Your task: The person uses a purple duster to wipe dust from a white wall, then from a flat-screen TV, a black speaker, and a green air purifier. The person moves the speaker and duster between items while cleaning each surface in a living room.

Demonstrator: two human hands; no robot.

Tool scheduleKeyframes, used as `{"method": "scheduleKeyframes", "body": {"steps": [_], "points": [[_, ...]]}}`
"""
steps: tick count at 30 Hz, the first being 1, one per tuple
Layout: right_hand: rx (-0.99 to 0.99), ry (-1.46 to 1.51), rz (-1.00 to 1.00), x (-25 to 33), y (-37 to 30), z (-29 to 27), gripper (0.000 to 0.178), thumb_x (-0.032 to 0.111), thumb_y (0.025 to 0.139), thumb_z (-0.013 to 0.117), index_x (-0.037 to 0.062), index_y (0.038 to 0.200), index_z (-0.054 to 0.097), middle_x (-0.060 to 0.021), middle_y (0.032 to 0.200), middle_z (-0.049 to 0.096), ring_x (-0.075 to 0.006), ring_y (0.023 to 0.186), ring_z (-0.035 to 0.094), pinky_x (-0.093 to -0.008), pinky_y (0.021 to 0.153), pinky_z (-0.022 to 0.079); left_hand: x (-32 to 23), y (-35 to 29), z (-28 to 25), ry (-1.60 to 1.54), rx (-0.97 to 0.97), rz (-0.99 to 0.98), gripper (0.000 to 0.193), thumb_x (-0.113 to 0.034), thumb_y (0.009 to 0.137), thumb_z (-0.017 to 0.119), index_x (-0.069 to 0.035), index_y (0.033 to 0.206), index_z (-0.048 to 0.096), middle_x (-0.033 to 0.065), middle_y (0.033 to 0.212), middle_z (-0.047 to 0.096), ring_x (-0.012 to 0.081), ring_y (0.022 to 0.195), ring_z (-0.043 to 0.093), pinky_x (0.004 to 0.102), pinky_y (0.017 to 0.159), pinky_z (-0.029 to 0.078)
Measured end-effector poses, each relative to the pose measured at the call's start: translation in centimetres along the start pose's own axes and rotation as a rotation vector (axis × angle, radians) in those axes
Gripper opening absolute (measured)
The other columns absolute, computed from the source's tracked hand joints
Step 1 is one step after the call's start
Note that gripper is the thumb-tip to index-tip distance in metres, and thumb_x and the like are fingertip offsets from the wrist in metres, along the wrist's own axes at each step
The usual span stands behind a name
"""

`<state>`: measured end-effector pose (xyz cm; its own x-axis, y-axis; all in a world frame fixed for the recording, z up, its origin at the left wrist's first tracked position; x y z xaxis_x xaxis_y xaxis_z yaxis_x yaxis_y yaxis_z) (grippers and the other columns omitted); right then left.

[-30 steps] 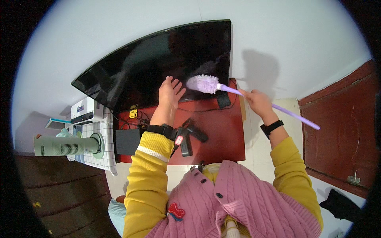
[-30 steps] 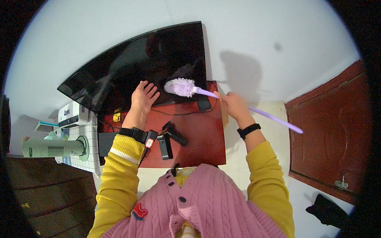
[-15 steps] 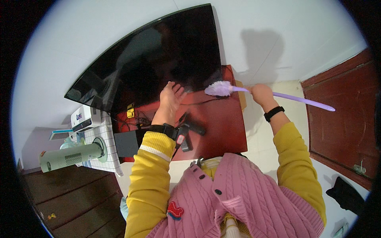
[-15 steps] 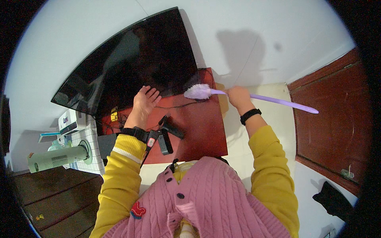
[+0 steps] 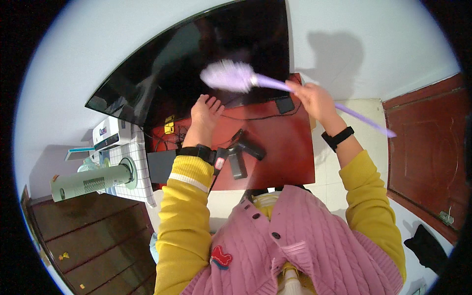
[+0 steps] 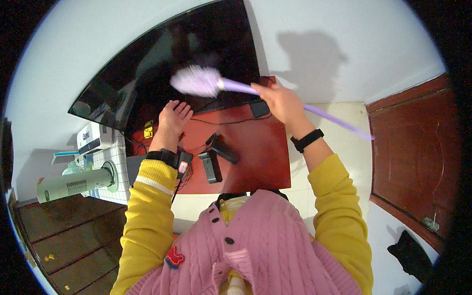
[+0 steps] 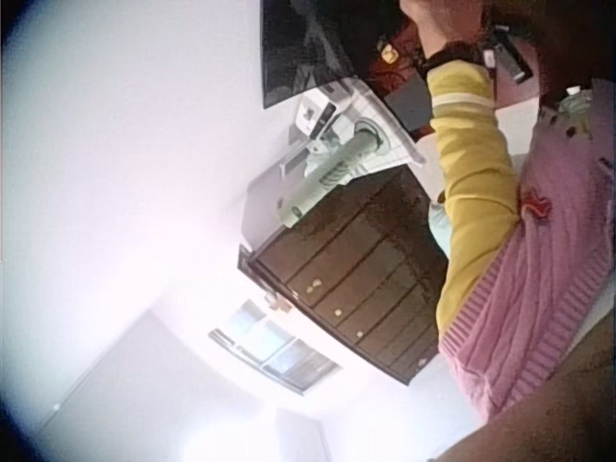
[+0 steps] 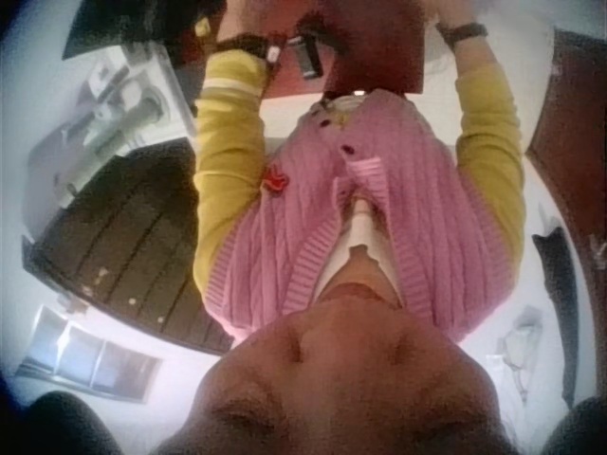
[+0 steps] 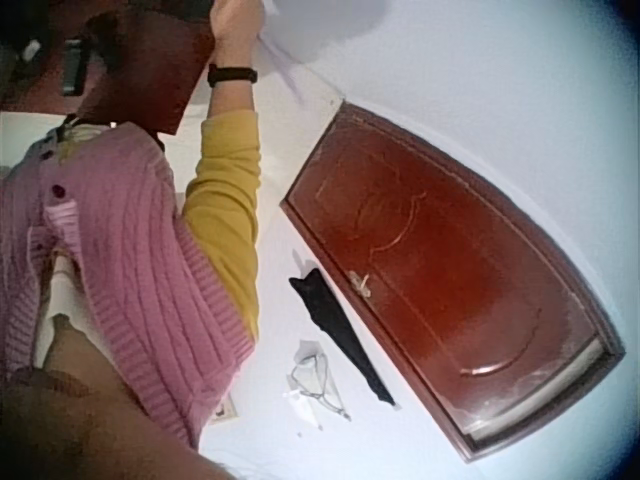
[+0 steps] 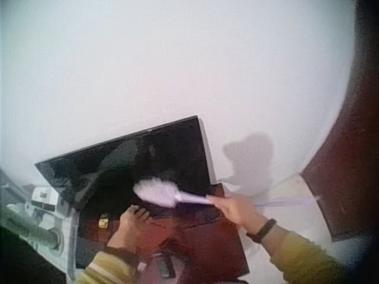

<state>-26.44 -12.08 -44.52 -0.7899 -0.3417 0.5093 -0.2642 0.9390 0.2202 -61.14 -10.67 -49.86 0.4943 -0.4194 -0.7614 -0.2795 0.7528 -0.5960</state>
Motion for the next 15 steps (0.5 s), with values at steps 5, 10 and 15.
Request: {"method": "scheduleKeyframes", "body": {"steps": [5, 10, 15], "points": [[-0.250, 0.108, 0.030, 3.8, 2.8, -0.8, 0.040, 0.023, 0.101, 0.054, 0.0277, 0.141, 0.059, -0.0191, 0.081, 0.060, -0.0387, 0.076, 0.060, -0.0481, 0.070, 0.051, -4.8, 1.4, -2.3, -0.058, 0.003, 0.053, 0.054, -0.027, 0.108, 0.041, 0.001, 0.152, 0.028, 0.0249, 0.158, 0.031, 0.0423, 0.144, 0.036, 0.0552, 0.116, 0.037], [0.249, -0.456, -0.037, 8.6, 3.4, 4.6, 0.043, 0.011, 0.096, 0.058, 0.0302, 0.134, 0.066, -0.0120, 0.078, 0.059, -0.0341, 0.078, 0.061, -0.0422, 0.069, 0.049, -9.3, 2.1, -4.5, -0.091, 0.096, 0.068, 0.054, -0.027, 0.108, 0.038, 0.001, 0.152, 0.026, 0.0248, 0.160, 0.025, 0.0423, 0.146, 0.033, 0.0555, 0.116, 0.037], [-0.447, 0.255, -0.037, 13.7, 6.7, -0.1, 0.049, 0.008, 0.095, 0.063, 0.0189, 0.142, 0.058, -0.0166, 0.079, 0.056, -0.0331, 0.074, 0.056, -0.0418, 0.068, 0.047, -13.7, 3.1, -9.2, -0.172, 0.141, 0.063, 0.058, -0.028, 0.109, 0.037, -0.001, 0.157, 0.020, 0.0249, 0.161, 0.024, 0.0419, 0.146, 0.032, 0.0555, 0.115, 0.037]]}}
Point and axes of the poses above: each hand's wrist, its own y-axis towards the middle knuckle, its own z-axis out of the palm, x = y × z, the point moved 9 cm from there along y, towards the middle knuckle
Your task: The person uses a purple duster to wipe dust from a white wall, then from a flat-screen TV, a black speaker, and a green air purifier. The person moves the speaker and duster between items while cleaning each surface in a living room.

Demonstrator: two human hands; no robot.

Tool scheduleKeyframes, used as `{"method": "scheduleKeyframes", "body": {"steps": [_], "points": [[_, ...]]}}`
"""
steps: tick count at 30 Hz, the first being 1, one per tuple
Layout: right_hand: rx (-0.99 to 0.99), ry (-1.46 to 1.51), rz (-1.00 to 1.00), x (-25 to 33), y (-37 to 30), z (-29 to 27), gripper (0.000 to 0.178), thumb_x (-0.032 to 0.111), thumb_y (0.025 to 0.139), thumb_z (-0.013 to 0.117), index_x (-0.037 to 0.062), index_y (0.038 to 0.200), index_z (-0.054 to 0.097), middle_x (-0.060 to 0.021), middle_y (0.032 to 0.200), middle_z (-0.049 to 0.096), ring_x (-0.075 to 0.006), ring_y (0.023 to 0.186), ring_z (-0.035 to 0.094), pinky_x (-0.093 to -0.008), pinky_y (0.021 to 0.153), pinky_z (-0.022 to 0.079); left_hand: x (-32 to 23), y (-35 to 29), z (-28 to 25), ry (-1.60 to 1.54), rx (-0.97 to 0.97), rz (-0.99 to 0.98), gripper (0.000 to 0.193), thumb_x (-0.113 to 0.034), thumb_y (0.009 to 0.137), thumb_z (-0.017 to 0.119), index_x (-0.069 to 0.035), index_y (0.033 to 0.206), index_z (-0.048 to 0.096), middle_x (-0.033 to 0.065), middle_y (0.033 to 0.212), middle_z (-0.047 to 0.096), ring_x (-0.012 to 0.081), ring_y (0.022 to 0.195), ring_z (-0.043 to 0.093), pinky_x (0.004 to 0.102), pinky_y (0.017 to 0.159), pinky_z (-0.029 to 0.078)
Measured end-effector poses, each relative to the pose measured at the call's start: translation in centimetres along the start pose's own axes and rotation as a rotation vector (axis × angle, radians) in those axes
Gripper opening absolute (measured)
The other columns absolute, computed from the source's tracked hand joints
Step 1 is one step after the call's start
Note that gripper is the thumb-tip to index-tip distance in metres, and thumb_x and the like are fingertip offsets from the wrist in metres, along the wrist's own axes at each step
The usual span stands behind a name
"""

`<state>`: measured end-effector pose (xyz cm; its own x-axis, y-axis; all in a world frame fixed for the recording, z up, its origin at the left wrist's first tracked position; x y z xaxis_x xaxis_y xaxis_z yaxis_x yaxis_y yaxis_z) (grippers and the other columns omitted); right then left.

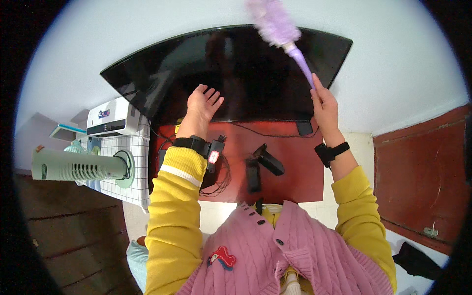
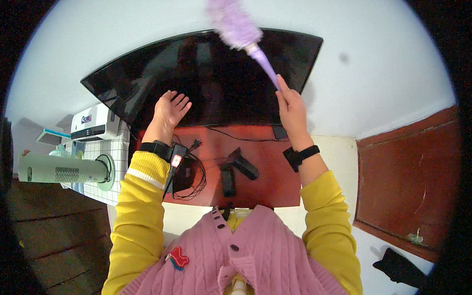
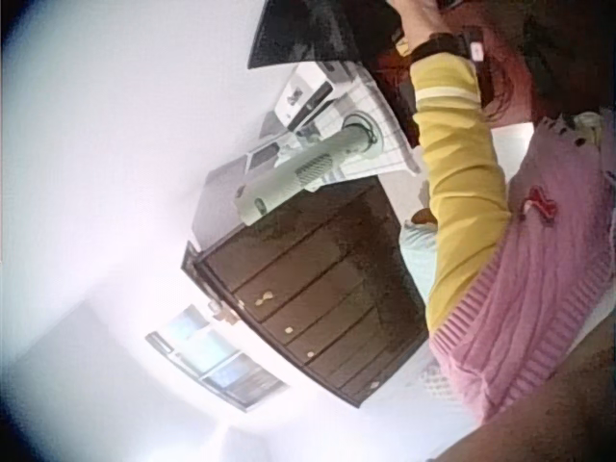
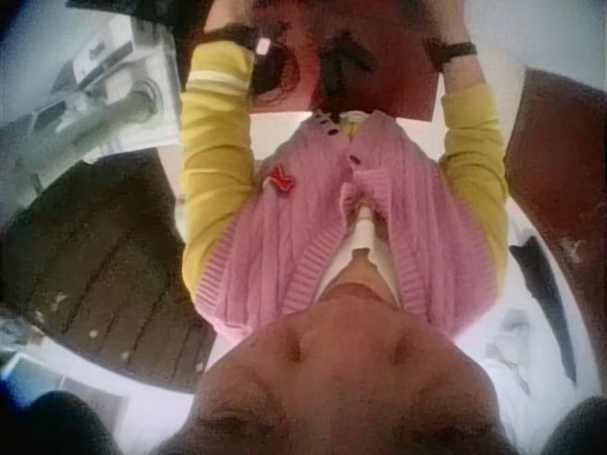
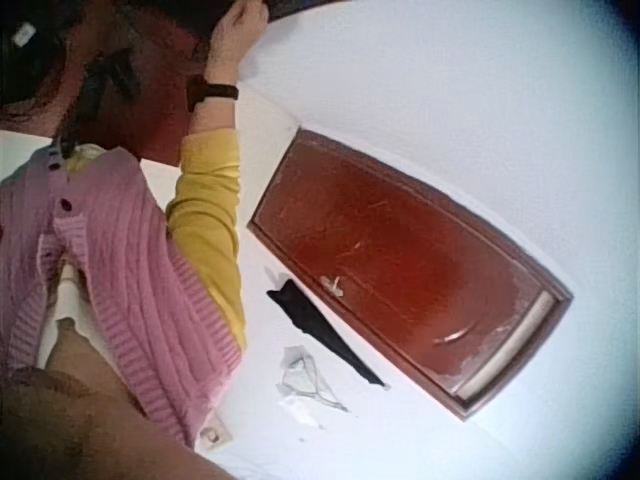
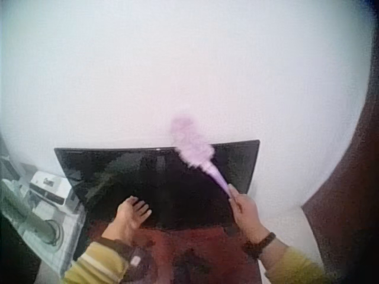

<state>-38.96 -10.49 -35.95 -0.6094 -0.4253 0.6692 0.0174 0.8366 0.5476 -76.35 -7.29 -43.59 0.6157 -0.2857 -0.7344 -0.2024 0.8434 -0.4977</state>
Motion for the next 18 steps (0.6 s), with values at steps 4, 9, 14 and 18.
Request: {"method": "scheduleKeyframes", "body": {"steps": [4, 9, 14, 18], "points": [[0.290, -0.346, -0.141, 3.3, -0.3, 5.9, 0.052, 0.010, 0.093, 0.063, 0.0281, 0.142, 0.058, -0.0163, 0.078, 0.057, -0.0359, 0.073, 0.061, -0.0467, 0.066, 0.050, -3.7, 1.2, -3.2, -0.083, -0.038, 0.011, 0.057, -0.028, 0.109, 0.038, -0.002, 0.156, 0.022, 0.0247, 0.161, 0.024, 0.0422, 0.144, 0.035, 0.0566, 0.113, 0.039], [0.376, -0.472, -0.223, 7.8, -0.4, 8.9, 0.047, 0.009, 0.091, 0.063, 0.0272, 0.135, 0.064, -0.0153, 0.079, 0.058, -0.0346, 0.074, 0.062, -0.0455, 0.066, 0.051, -6.8, 1.8, -5.8, -0.137, -0.028, 0.004, 0.056, -0.027, 0.108, 0.038, -0.003, 0.156, 0.022, 0.0242, 0.161, 0.024, 0.0417, 0.144, 0.036, 0.0571, 0.112, 0.041], [0.085, -0.282, -0.096, 13.5, 2.8, 9.5, 0.050, 0.008, 0.091, 0.067, 0.0223, 0.138, 0.062, -0.0163, 0.075, 0.057, -0.0353, 0.068, 0.059, -0.0459, 0.064, 0.049, -9.2, 2.0, -6.7, -0.173, 0.019, 0.018, 0.057, -0.027, 0.108, 0.040, -0.003, 0.157, 0.021, 0.0240, 0.161, 0.024, 0.0413, 0.144, 0.035, 0.0576, 0.111, 0.041], [0.177, -0.447, -0.169, 19.8, 4.7, 12.8, 0.044, 0.016, 0.095, 0.064, 0.0253, 0.138, 0.061, -0.0155, 0.074, 0.056, -0.0355, 0.070, 0.060, -0.0456, 0.064, 0.049, -9.6, 1.5, -5.8, -0.158, 0.066, 0.018, 0.057, -0.027, 0.107, 0.040, -0.003, 0.156, 0.022, 0.0241, 0.160, 0.027, 0.0404, 0.142, 0.037, 0.0567, 0.109, 0.044]]}}
Point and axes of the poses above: each hand's wrist, its own y-axis towards the middle knuckle, its own z-axis out of the palm, x = y × z, the point moved 9 cm from there along y, towards the middle knuckle
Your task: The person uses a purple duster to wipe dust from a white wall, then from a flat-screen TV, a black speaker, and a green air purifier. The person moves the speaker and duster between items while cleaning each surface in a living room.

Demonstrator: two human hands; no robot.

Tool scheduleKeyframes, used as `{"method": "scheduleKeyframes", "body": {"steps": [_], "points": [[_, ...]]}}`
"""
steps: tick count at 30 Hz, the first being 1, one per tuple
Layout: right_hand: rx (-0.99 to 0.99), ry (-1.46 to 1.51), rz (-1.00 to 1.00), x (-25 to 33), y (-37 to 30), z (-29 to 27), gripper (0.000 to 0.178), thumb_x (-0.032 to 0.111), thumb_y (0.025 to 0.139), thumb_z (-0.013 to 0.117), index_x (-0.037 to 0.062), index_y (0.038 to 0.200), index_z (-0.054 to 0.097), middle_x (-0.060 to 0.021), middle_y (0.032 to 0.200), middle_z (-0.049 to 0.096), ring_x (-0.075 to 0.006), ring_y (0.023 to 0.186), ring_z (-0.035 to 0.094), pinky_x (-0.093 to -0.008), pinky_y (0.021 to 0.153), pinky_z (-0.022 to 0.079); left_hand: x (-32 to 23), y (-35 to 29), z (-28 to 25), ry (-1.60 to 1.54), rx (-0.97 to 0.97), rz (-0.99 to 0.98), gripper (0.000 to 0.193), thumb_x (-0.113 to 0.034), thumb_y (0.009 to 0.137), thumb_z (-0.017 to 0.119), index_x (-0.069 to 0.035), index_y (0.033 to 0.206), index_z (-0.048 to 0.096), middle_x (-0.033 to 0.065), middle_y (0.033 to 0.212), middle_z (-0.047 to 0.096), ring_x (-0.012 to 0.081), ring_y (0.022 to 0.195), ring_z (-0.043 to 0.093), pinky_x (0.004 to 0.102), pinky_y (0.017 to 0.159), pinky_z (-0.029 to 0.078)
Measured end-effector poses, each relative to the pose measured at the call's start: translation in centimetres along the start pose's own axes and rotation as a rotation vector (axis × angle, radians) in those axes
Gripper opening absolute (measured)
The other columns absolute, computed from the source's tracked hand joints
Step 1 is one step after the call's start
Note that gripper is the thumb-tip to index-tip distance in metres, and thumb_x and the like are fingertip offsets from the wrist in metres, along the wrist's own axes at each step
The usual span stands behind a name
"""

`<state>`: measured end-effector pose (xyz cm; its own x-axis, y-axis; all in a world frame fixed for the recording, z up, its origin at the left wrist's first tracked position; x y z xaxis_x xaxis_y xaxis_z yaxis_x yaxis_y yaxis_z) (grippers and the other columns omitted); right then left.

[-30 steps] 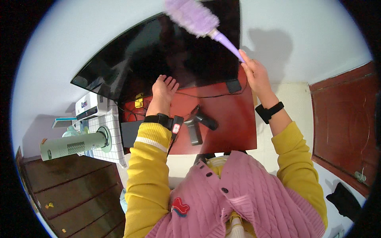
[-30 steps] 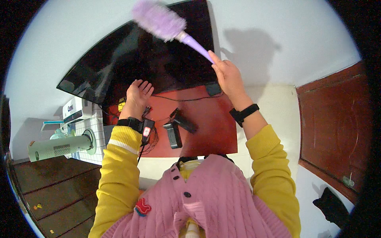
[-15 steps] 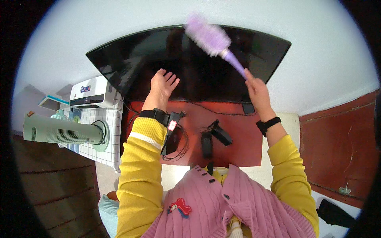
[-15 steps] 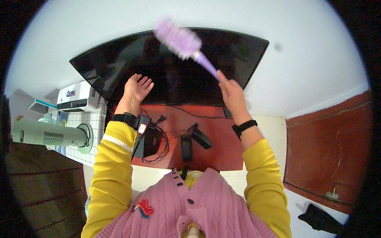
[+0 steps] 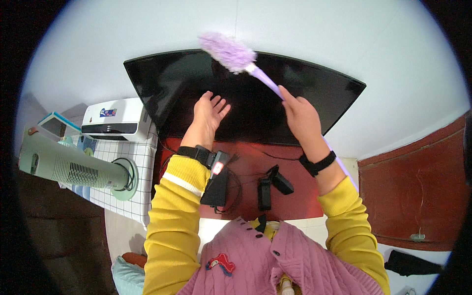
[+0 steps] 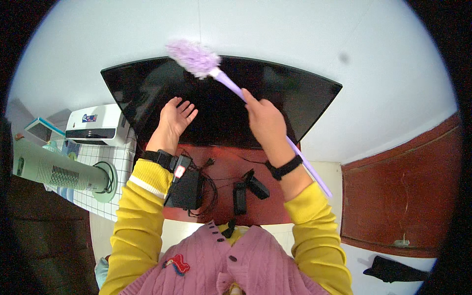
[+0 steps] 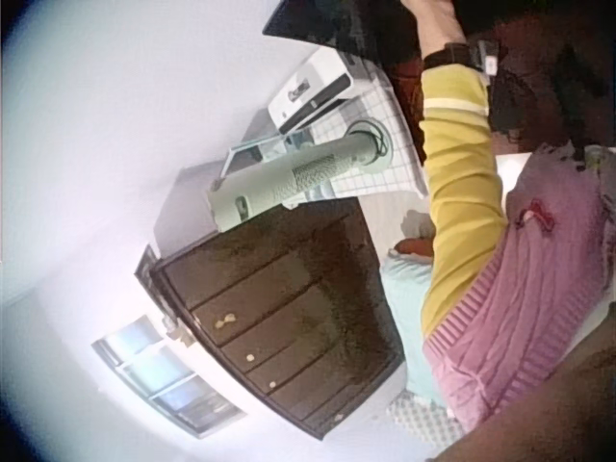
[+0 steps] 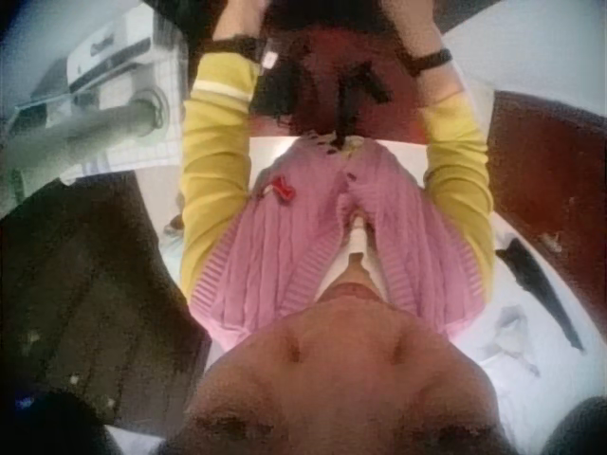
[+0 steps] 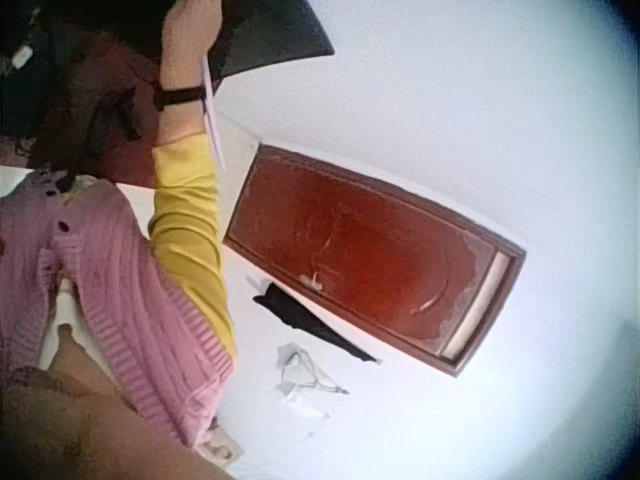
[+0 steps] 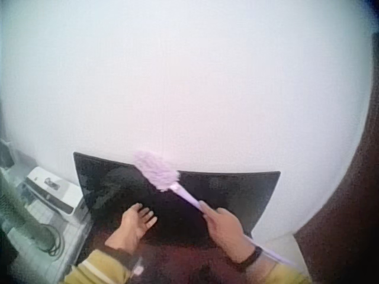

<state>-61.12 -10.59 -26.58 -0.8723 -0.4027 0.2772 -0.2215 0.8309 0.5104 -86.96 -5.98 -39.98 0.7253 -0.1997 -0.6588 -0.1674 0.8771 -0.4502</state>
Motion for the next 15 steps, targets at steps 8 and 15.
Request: {"method": "scheduleKeyframes", "body": {"steps": [8, 15], "points": [[0.032, -0.178, 0.084, -0.2, 1.7, -6.1, 0.035, 0.021, 0.095, 0.061, 0.0269, 0.129, 0.067, -0.0168, 0.079, 0.063, -0.0374, 0.075, 0.065, -0.0491, 0.067, 0.052, 0.0, -2.9, 3.2, 0.180, 0.107, 0.110, 0.059, -0.026, 0.105, 0.047, -0.001, 0.155, 0.028, 0.0239, 0.157, 0.035, 0.0374, 0.138, 0.044, 0.0501, 0.102, 0.050], [0.086, -0.300, 0.417, -14.7, -6.8, -15.9, 0.036, 0.022, 0.097, 0.057, 0.0236, 0.132, 0.066, -0.0208, 0.102, 0.071, -0.0407, 0.095, 0.068, -0.0503, 0.082, 0.054, 0.4, -5.0, 5.9, 0.273, 0.128, 0.146, 0.060, -0.025, 0.105, 0.048, -0.001, 0.155, 0.027, 0.0249, 0.157, 0.034, 0.0371, 0.139, 0.044, 0.0506, 0.104, 0.049]]}}
Point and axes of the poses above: each hand's wrist, its own y-axis towards the middle knuckle, its own z-axis out of the palm, x = y × z, the point moved 9 cm from there along y, towards the middle knuckle
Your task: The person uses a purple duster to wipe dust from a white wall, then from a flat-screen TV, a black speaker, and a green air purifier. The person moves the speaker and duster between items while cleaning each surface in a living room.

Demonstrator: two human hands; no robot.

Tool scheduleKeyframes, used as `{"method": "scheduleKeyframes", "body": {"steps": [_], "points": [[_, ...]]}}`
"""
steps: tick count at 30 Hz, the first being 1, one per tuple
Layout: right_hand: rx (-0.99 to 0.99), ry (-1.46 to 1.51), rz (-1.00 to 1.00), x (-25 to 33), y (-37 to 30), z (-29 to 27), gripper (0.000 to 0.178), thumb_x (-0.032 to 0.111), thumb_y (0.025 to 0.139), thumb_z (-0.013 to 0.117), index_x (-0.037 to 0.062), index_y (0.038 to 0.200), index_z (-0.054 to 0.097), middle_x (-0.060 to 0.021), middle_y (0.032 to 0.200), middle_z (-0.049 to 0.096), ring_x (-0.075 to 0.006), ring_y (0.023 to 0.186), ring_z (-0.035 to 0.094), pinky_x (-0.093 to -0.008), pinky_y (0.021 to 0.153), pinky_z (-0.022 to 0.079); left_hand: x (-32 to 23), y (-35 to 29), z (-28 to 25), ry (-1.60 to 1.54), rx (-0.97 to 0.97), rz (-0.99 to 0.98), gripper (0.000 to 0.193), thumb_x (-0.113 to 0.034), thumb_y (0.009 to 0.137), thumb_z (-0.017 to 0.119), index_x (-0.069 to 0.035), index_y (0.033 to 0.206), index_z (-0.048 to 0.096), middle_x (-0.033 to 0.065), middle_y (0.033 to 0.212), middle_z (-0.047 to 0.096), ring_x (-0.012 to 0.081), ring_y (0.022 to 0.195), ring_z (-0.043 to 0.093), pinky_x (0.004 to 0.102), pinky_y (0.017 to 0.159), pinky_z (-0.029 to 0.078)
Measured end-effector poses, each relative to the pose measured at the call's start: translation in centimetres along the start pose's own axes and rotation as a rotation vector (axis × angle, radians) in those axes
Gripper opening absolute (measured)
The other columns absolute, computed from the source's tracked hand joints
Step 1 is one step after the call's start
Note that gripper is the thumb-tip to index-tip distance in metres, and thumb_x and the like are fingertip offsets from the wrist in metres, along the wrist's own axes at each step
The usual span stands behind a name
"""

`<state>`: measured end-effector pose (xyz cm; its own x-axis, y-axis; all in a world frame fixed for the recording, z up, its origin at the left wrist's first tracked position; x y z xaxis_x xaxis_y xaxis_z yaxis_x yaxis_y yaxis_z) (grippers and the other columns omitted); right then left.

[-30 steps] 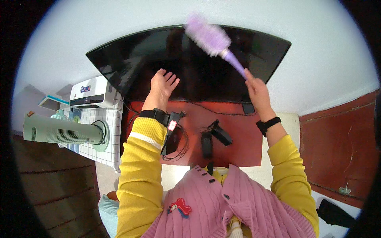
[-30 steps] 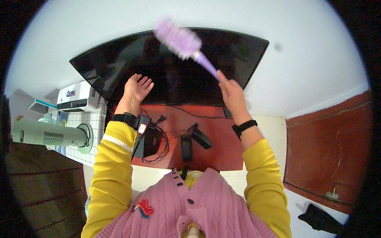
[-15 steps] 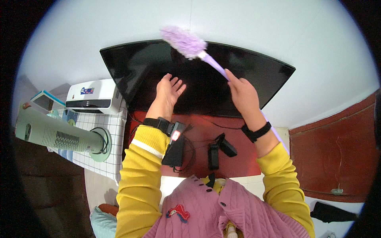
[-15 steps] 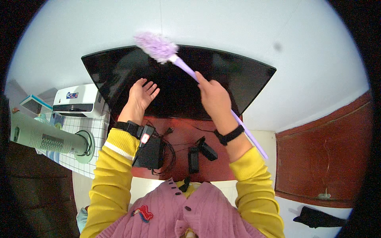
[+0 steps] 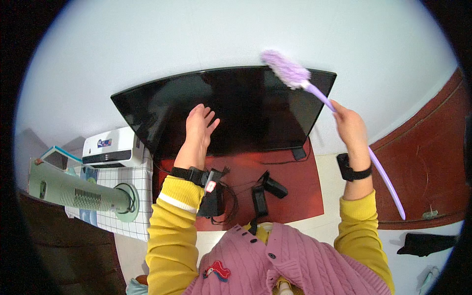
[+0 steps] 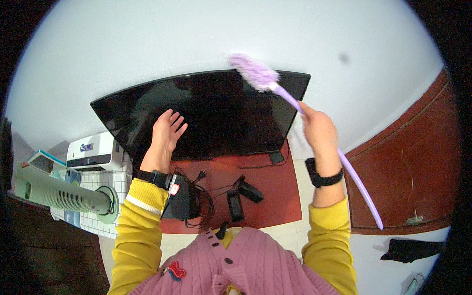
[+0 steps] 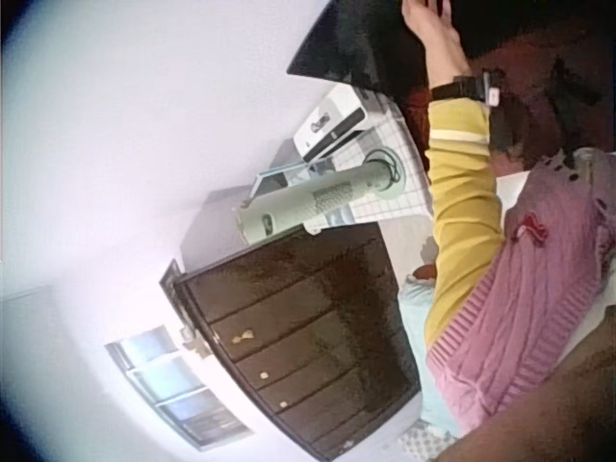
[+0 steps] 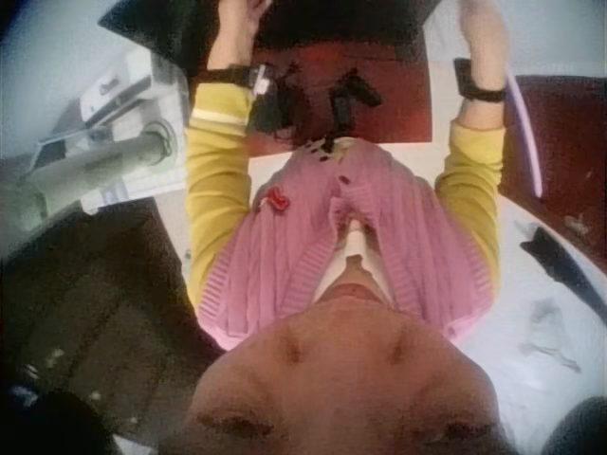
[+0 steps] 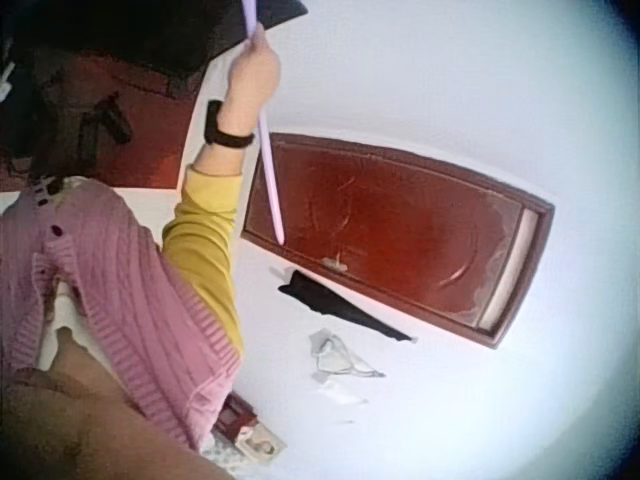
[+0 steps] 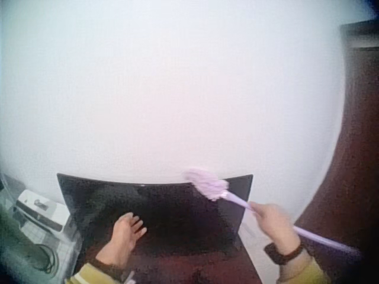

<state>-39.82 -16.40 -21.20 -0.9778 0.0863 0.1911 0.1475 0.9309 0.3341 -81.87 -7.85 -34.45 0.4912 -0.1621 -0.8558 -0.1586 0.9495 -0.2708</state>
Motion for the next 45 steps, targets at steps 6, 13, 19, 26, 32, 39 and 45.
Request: {"method": "scheduleKeyframes", "body": {"steps": [6, 13, 19, 26, 32, 39, 45], "points": [[-0.116, -0.183, 0.496, -16.6, -4.3, -5.8, 0.036, 0.021, 0.100, 0.053, 0.0211, 0.134, 0.065, -0.0196, 0.115, 0.070, -0.0372, 0.104, 0.068, -0.0472, 0.088, 0.054, 1.3, -1.2, 3.3, 0.051, 0.041, 0.007, 0.059, -0.025, 0.105, 0.049, 0.000, 0.154, 0.028, 0.0242, 0.155, 0.036, 0.0369, 0.138, 0.044, 0.0513, 0.105, 0.048], [-0.317, 0.313, 0.167, -12.2, -4.0, -3.3, 0.037, 0.019, 0.099, 0.060, 0.0248, 0.135, 0.065, -0.0166, 0.110, 0.072, -0.0299, 0.091, 0.070, -0.0416, 0.083, 0.056, 2.8, -2.1, 6.3, 0.092, 0.038, -0.048, 0.056, -0.025, 0.105, 0.048, -0.001, 0.153, 0.030, 0.0245, 0.156, 0.035, 0.0388, 0.140, 0.042, 0.0541, 0.107, 0.047], [-0.087, 0.272, 0.119, -8.4, -2.1, 3.9, 0.036, 0.019, 0.097, 0.060, 0.0252, 0.132, 0.066, -0.0211, 0.105, 0.070, -0.0390, 0.093, 0.068, -0.0440, 0.082, 0.054, 1.7, -4.0, 7.0, 0.123, 0.067, -0.047, 0.058, -0.027, 0.104, 0.052, -0.004, 0.153, 0.031, 0.0232, 0.154, 0.037, 0.0390, 0.139, 0.042, 0.0543, 0.105, 0.047], [-0.261, 0.095, 0.493, -13.4, -6.6, -0.9, 0.038, 0.019, 0.100, 0.055, 0.0271, 0.137, 0.063, -0.0208, 0.104, 0.071, -0.0358, 0.088, 0.070, -0.0446, 0.077, 0.055, -2.4, -3.4, -2.2, 0.076, -0.089, 0.015, 0.057, -0.024, 0.104, 0.051, -0.002, 0.152, 0.030, 0.0232, 0.153, 0.037, 0.0390, 0.138, 0.043, 0.0554, 0.106, 0.047], [-0.203, -0.092, 0.178, 0.8, -6.1, -1.8, 0.038, 0.021, 0.099, 0.059, 0.0312, 0.136, 0.063, -0.0188, 0.083, 0.065, -0.0373, 0.077, 0.066, -0.0488, 0.068, 0.052, -4.2, -1.8, -8.0, -0.044, -0.108, -0.011, 0.052, -0.024, 0.105, 0.047, -0.004, 0.151, 0.032, 0.0231, 0.156, 0.033, 0.0389, 0.140, 0.041, 0.0557, 0.105, 0.047], [-0.137, -0.070, -0.116, 21.1, -6.1, -0.5, 0.039, 0.015, 0.094, 0.061, 0.0253, 0.132, 0.066, -0.0167, 0.080, 0.062, -0.0393, 0.073, 0.064, -0.0498, 0.064, 0.051, -7.7, -0.2, -16.4, -0.165, -0.109, 0.009, 0.055, -0.025, 0.104, 0.049, -0.004, 0.152, 0.030, 0.0234, 0.154, 0.036, 0.0370, 0.135, 0.045, 0.0552, 0.102, 0.049], [-0.115, -0.059, -0.335, 35.0, -5.2, 0.1, 0.039, 0.014, 0.093, 0.063, 0.0231, 0.130, 0.066, -0.0156, 0.076, 0.058, -0.0369, 0.073, 0.062, -0.0471, 0.065, 0.050, -8.9, 1.5, -22.1, -0.286, -0.109, -0.011, 0.059, -0.026, 0.103, 0.050, -0.003, 0.153, 0.029, 0.0227, 0.154, 0.036, 0.0364, 0.135, 0.045, 0.0543, 0.102, 0.049]]}}
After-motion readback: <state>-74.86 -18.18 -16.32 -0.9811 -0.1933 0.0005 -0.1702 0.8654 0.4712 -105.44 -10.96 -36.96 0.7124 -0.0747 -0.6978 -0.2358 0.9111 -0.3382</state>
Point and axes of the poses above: each hand's wrist, its own y-axis towards the middle knuckle, its own z-axis out of the palm, x = y × z, the point moved 9 cm from there along y, towards the middle knuckle
